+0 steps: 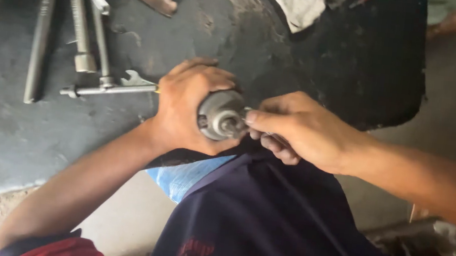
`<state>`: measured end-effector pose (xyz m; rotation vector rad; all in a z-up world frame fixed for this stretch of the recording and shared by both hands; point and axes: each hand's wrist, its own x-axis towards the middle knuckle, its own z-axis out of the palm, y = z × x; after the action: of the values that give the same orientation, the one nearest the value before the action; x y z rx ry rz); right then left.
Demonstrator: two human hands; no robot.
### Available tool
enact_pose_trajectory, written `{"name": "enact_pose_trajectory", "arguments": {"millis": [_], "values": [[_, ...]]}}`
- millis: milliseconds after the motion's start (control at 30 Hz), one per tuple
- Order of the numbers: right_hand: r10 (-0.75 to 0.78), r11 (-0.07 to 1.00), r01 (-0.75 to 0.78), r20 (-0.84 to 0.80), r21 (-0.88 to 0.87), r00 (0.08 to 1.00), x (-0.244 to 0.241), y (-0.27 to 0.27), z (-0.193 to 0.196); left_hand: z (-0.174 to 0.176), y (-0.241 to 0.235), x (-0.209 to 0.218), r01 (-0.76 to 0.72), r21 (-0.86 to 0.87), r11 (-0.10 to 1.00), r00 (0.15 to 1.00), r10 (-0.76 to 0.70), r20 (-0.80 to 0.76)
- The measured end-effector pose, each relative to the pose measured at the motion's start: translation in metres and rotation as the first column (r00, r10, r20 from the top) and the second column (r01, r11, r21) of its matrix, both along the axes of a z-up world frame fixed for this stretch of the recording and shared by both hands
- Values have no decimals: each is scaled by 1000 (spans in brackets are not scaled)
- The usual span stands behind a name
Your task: The person wipes a motorcycle starter motor with a rag while seated at a workbench, then uses a spanner to work on a nut on the starter motor, holding the unit steady with the other hand.
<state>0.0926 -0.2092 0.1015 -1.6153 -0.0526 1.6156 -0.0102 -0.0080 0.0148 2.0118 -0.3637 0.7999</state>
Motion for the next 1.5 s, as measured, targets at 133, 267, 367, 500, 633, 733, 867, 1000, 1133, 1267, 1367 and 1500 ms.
{"name": "enact_pose_trajectory", "arguments": {"millis": [133,267,367,500,633,733,867,1000,1133,1267,1367,1500], "values": [[26,999,-24,58,-42,998,-3,6,11,5,2,-7,35,37,999,999,-34,-29],[104,992,-111,120,53,987,-1,1,2,7,3,-16,99,9,995,990,-97,-99],[191,980,-200,212,21,958,0,5,2,10,6,-21,104,-42,994,978,-110,-176],[176,978,-198,251,66,952,7,-1,-12,9,9,-24,117,-94,989,977,-132,-169],[58,976,-108,254,187,966,29,4,-14,7,10,-24,89,-100,991,982,-104,-156],[78,932,-253,539,258,839,44,31,-4,5,8,-26,87,-137,987,990,-101,-101],[151,828,-543,877,139,456,50,97,4,4,6,-25,70,-157,985,995,-80,-54],[161,664,-745,960,66,228,51,174,-4,5,6,-23,64,-150,987,998,-62,13],[225,644,-764,947,31,228,37,217,-20,2,7,-22,15,-149,989,998,-7,55],[148,348,-937,986,15,71,28,229,-32,-3,8,-26,51,-177,983,996,-36,84],[132,291,-953,990,-86,-49,27,231,-34,-4,7,-26,73,-194,978,994,-56,92],[-23,229,-936,960,-266,-278,25,233,-42,-4,5,-27,56,-183,981,995,-40,89]]}}
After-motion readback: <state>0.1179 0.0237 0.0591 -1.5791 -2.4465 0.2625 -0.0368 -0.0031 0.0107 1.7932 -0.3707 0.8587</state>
